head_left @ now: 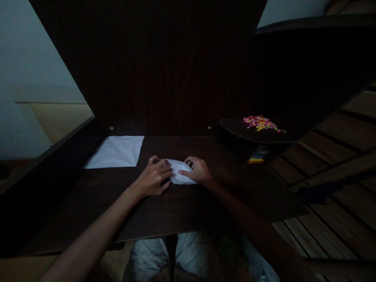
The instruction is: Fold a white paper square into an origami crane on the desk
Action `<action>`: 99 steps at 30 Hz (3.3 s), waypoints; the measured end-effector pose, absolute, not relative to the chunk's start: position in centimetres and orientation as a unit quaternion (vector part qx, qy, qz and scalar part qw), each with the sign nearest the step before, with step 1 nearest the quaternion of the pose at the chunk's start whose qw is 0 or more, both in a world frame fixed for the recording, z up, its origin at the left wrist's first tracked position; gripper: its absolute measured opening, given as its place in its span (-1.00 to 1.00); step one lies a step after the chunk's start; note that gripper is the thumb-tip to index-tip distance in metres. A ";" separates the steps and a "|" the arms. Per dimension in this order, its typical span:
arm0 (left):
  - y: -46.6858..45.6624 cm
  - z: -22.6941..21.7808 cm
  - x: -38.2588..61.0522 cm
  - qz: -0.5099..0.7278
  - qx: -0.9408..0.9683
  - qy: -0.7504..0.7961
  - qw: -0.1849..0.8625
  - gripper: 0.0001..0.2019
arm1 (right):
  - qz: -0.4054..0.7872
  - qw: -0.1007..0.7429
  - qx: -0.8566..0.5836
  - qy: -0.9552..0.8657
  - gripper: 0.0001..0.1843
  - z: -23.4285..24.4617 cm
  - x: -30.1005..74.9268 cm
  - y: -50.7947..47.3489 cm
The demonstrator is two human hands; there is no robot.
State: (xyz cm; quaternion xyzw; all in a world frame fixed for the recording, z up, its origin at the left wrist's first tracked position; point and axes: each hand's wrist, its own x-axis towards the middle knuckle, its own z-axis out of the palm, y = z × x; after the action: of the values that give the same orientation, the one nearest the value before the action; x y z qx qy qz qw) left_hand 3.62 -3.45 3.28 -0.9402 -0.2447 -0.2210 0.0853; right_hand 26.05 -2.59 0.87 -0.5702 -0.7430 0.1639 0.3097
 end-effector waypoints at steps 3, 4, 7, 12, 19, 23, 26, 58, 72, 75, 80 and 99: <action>-3.5 3.5 3.7 -0.214 -0.942 -0.250 0.070 -0.87 | 0.230 0.378 -0.546 -0.712 -0.64 1.2 26.5 -2.3; -3.5 3.5 3.7 -0.209 -0.943 -0.252 0.058 -0.86 | 0.248 0.400 -0.537 -0.700 -0.66 1.4 26.7 -2.2; -3.4 3.5 3.6 -0.182 -0.951 -0.251 0.010 -0.86 | 0.265 0.439 -0.518 -0.685 -0.69 2.0 27.2 -2.2; -3.1 3.0 3.4 -0.151 -0.955 -0.249 -0.060 -0.86 | 0.238 0.423 -0.485 -0.728 -0.80 2.6 27.2 -2.7; -3.1 3.0 3.6 -0.158 -0.952 -0.244 -0.096 -0.62 | 0.171 0.415 -0.448 -0.773 -0.90 2.1 26.4 -2.9; -3.6 3.2 3.7 -0.167 -0.944 -0.268 -0.092 -0.58 | 0.167 0.412 -0.436 -0.782 -0.88 1.5 26.3 -2.7; -3.7 3.1 3.8 -0.170 -0.941 -0.277 -0.091 -0.59 | 0.164 0.407 -0.428 -0.790 -0.87 1.4 26.3 -2.7; -3.0 2.6 4.2 -0.162 -0.924 -0.322 0.127 -0.71 | 0.199 0.275 -0.411 -0.846 -0.89 0.9 26.3 -2.9; -2.8 2.6 3.9 -0.156 -0.939 -0.298 0.068 -0.76 | 0.219 0.264 -0.445 -0.827 -0.95 0.3 26.3 -2.6; -2.9 2.5 3.8 -0.157 -0.948 -0.273 0.051 -0.80 | 0.211 0.265 -0.443 -0.830 -0.97 0.4 26.3 -2.7; -2.8 2.3 3.8 -0.163 -0.948 -0.270 0.048 -0.82 | 0.203 0.263 -0.444 -0.832 -0.97 0.5 26.1 -2.8; -2.7 2.2 4.6 -0.133 -0.936 -0.315 0.077 -0.81 | 0.198 0.262 -0.447 -0.832 -0.96 0.6 26.0 -2.9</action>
State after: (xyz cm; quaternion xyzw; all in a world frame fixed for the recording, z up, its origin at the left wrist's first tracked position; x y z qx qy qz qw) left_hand 4.58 -2.73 2.21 -0.9364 -0.3154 -0.1334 0.0770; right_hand 25.95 -2.87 0.57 -0.4469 -0.8320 0.1983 0.2623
